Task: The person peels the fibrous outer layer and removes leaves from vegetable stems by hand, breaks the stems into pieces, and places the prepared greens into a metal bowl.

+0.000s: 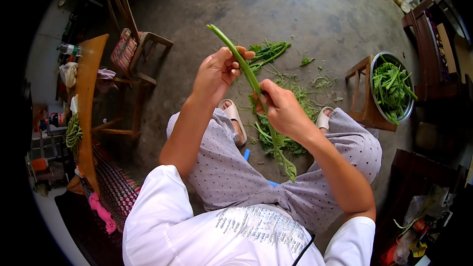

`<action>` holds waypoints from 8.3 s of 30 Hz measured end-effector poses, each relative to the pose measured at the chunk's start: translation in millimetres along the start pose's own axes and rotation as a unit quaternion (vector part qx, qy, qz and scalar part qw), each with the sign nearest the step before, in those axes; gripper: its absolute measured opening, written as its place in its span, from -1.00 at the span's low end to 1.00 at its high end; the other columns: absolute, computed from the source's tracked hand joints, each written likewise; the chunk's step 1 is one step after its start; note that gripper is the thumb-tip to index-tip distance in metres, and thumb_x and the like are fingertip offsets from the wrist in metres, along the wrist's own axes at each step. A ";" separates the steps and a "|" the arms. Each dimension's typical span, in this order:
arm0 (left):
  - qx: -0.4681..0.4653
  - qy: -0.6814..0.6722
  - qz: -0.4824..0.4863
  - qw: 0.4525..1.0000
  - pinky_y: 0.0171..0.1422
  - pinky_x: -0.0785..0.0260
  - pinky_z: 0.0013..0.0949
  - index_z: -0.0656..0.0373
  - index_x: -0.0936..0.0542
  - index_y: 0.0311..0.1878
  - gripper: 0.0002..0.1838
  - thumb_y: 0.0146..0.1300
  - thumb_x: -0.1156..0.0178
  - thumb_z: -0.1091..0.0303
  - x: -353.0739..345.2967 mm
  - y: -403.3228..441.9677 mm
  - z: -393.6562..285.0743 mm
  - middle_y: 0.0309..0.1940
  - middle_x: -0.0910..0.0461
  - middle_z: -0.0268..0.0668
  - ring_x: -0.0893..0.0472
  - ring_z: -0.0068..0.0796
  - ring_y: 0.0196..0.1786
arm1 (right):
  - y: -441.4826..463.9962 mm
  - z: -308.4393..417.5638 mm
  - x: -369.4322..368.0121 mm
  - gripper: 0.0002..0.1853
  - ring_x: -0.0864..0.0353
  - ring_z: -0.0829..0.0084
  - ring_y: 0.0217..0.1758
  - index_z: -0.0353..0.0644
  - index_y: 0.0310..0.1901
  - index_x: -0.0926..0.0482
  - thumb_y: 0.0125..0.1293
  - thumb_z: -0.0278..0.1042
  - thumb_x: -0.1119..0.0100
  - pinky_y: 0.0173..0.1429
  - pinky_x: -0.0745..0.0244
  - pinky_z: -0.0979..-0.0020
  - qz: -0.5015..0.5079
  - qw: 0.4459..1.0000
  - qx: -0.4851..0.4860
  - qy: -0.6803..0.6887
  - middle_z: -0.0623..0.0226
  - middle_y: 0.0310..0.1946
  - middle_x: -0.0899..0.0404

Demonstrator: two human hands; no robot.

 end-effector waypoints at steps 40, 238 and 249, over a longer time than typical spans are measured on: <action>-0.080 0.248 0.096 0.961 -0.21 -0.29 -0.63 0.19 -0.53 0.13 -0.62 0.31 -0.16 0.22 -13.5 -15.0 -29.1 -0.15 -0.63 -0.31 -0.43 -0.76 -0.30 | -19.9 -28.0 -7.4 -0.71 0.04 0.76 -0.71 -0.09 -0.22 -0.54 0.42 -0.05 0.04 -0.62 0.13 0.62 0.108 0.887 -0.254 0.370 0.69 -0.69 -0.13; -0.082 0.319 0.131 0.935 0.04 -0.54 -0.45 0.29 -0.36 0.27 -0.41 0.12 -0.18 0.70 -53.3 -57.0 9.9 0.19 -0.30 -0.18 -0.55 -0.46 0.00 | -16.2 51.5 46.6 -0.89 -0.59 0.25 -0.09 -0.34 -0.39 -0.64 0.03 -0.50 -0.25 0.00 -0.45 0.37 -0.129 0.982 0.066 -0.118 0.17 -0.26 -0.61; 0.025 0.160 0.204 0.965 0.19 -0.44 -0.32 0.31 -0.28 0.32 -0.39 0.20 -0.22 0.52 -50.7 -53.4 30.9 0.21 -0.37 -0.19 -0.48 -0.43 0.13 | -12.1 41.9 64.0 -0.81 -0.59 0.40 -0.17 -0.31 -0.27 -0.66 0.15 -0.36 -0.27 -0.07 -0.44 0.42 -0.069 0.996 0.034 -0.054 0.23 -0.30 -0.59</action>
Point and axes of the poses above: each hand's wrist, its own y-axis towards the middle knuckle, its own x-axis out of the back of the hand, z = x × y, the point moved 10 cm from there along y, towards the middle knuckle
